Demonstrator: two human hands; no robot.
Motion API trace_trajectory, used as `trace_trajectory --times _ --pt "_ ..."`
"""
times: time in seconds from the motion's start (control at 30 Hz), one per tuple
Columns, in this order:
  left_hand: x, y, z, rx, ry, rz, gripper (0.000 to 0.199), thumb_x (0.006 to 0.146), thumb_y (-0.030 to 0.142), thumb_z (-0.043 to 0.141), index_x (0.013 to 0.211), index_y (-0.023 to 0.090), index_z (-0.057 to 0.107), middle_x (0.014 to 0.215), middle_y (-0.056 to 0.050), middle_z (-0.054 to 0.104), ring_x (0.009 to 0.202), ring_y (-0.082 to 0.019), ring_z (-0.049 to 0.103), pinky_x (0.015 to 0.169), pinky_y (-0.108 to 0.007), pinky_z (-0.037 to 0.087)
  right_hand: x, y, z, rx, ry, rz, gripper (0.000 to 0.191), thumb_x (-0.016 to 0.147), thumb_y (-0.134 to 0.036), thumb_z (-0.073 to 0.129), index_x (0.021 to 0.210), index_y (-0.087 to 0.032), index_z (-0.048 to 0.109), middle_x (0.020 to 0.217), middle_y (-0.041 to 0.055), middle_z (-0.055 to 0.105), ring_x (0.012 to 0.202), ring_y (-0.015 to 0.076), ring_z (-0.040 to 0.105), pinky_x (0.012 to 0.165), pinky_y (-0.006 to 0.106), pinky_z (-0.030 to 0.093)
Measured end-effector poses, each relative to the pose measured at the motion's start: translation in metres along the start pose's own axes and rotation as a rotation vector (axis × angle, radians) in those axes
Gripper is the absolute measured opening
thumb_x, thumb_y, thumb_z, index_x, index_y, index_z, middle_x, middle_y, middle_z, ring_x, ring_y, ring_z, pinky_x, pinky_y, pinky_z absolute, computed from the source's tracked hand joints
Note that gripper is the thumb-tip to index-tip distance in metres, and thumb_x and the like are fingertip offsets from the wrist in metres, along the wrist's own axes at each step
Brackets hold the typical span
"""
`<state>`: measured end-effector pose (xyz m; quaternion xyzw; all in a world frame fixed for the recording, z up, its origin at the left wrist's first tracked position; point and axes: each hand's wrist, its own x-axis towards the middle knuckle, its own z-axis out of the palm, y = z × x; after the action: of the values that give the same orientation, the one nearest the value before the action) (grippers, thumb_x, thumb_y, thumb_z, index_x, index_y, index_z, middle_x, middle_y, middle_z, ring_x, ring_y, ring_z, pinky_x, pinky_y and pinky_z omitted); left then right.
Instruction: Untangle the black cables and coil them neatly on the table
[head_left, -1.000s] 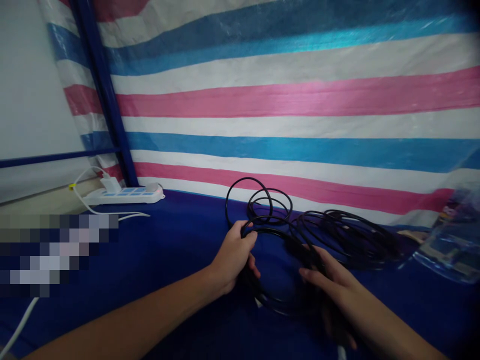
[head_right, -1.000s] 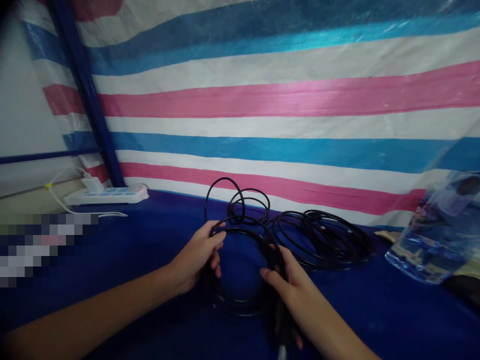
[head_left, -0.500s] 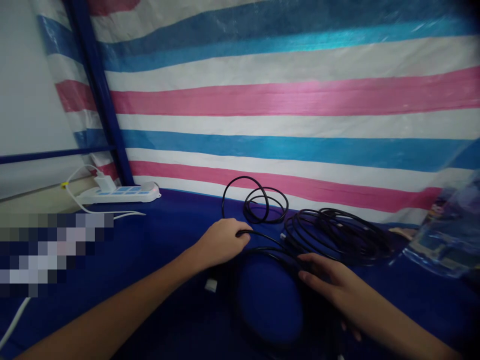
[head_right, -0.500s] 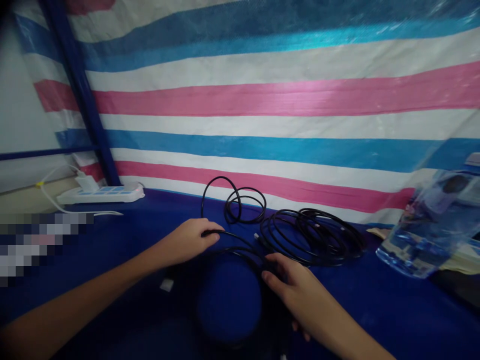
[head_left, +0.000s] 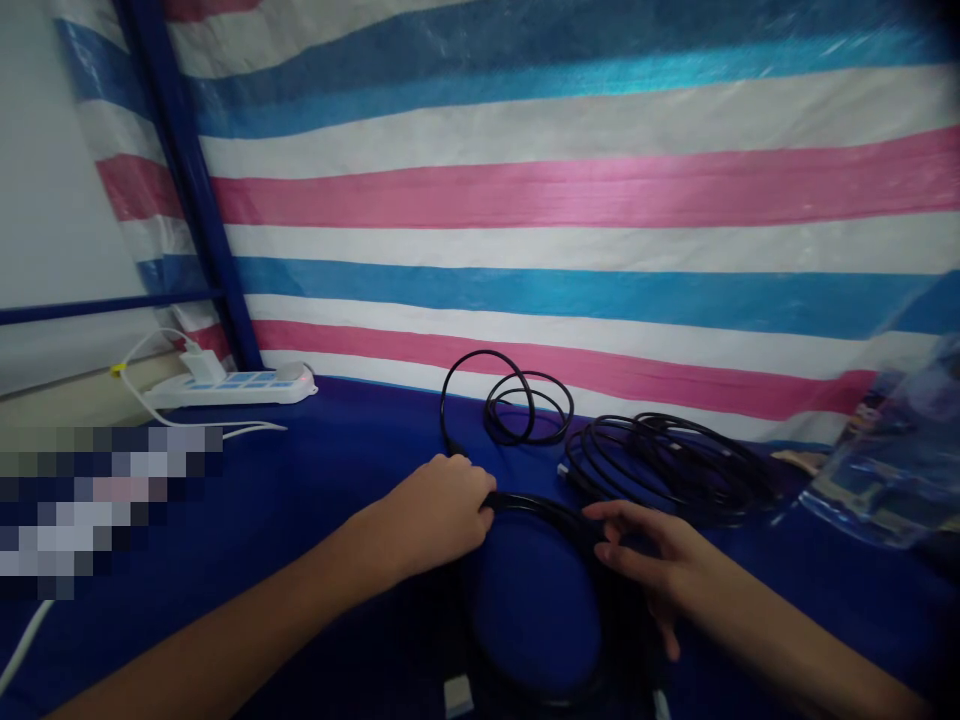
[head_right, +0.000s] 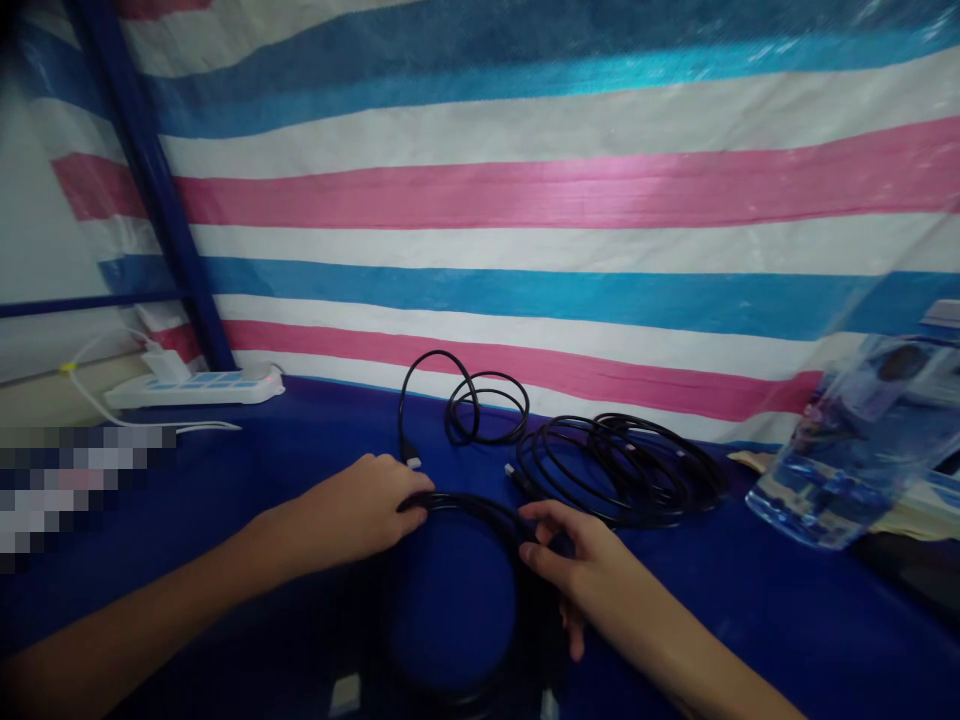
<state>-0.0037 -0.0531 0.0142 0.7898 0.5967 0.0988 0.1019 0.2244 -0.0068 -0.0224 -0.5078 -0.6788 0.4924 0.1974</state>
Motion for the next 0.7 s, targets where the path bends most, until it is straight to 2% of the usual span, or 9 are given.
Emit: trace_trajectory --times 0.07,0.13,0.2,0.3,0.4,0.5,0.6,0.7 --pt "-0.001 0.001 0.0 0.043 -0.008 -0.016 0.022 0.079 0.026 0.042 0.083 0.016 0.062 0.086 -0.011 0.062 0.08 -0.028 0.058 0.071 -0.041 0.044 -0.003 0.0 -0.001 -0.168 0.021 -0.054 0.055 0.073 -0.049 0.054 0.117 -0.016 0.048 0.098 0.008 0.059 0.043 0.0101 0.054 0.039 0.026 0.046" --pt "-0.002 0.0 0.001 0.028 0.009 -0.008 0.023 0.078 0.022 0.043 0.091 0.016 0.062 0.093 -0.012 0.061 0.086 -0.029 0.058 0.076 -0.043 0.044 -0.006 -0.001 -0.002 -0.323 0.077 -0.155 0.048 0.076 -0.048 0.053 0.113 -0.018 0.053 0.099 0.0086 0.062 0.067 0.0174 0.062 0.059 0.029 0.051" --pt "-0.001 -0.001 0.004 -0.027 0.015 0.016 0.03 0.076 0.015 0.043 0.098 0.019 0.062 0.097 -0.011 0.061 0.095 -0.029 0.056 0.083 -0.043 0.042 -0.009 -0.001 -0.004 -0.417 0.091 -0.208 0.046 0.079 -0.047 0.051 0.114 -0.018 0.054 0.093 0.008 0.064 0.083 0.0221 0.062 0.073 0.032 0.05" --pt "0.002 -0.002 0.012 -0.084 0.015 -0.013 0.034 0.077 0.012 0.042 0.103 0.022 0.062 0.098 -0.01 0.061 0.098 -0.028 0.056 0.085 -0.043 0.042 -0.012 0.0 -0.006 -0.489 0.025 -0.144 0.055 0.081 -0.051 0.047 0.124 -0.016 0.047 0.085 0.0079 0.066 0.078 0.0236 0.063 0.067 0.033 0.05" --pt "0.003 0.002 0.021 -0.047 0.065 -0.121 0.036 0.084 0.017 0.034 0.113 0.021 0.056 0.105 -0.013 0.059 0.091 -0.028 0.059 0.081 -0.045 0.045 -0.014 0.002 -0.006 -0.559 -0.016 -0.166 0.063 0.081 -0.052 0.048 0.133 -0.016 0.042 0.092 0.0105 0.067 0.086 0.0254 0.064 0.071 0.033 0.051" --pt "0.002 0.005 0.022 0.015 0.095 -0.149 0.038 0.09 0.027 0.027 0.12 0.02 0.049 0.109 -0.015 0.058 0.091 -0.032 0.059 0.077 -0.05 0.046 -0.015 0.002 -0.005 -0.65 -0.042 -0.197 0.065 0.085 -0.054 0.04 0.137 -0.014 0.038 0.1 0.0137 0.066 0.091 0.0267 0.063 0.077 0.036 0.05" --pt "-0.003 0.004 0.004 0.088 0.066 -0.048 0.036 0.091 0.031 0.03 0.119 0.023 0.05 0.111 -0.011 0.059 0.094 -0.032 0.059 0.08 -0.05 0.046 -0.014 -0.001 -0.011 -0.732 0.027 -0.22 0.062 0.089 -0.053 0.029 0.135 -0.013 0.04 0.103 0.014 0.066 0.092 0.0275 0.063 0.081 0.042 0.05" --pt "-0.009 -0.003 -0.023 0.065 -0.001 0.257 0.038 0.084 0.012 0.037 0.115 0.027 0.053 0.114 -0.001 0.059 0.101 -0.02 0.056 0.089 -0.036 0.043 -0.014 -0.006 -0.027 -0.845 0.114 -0.459 0.047 0.091 -0.04 0.029 0.13 -0.021 0.046 0.111 0.01 0.063 0.098 0.0252 0.062 0.083 0.042 0.05"
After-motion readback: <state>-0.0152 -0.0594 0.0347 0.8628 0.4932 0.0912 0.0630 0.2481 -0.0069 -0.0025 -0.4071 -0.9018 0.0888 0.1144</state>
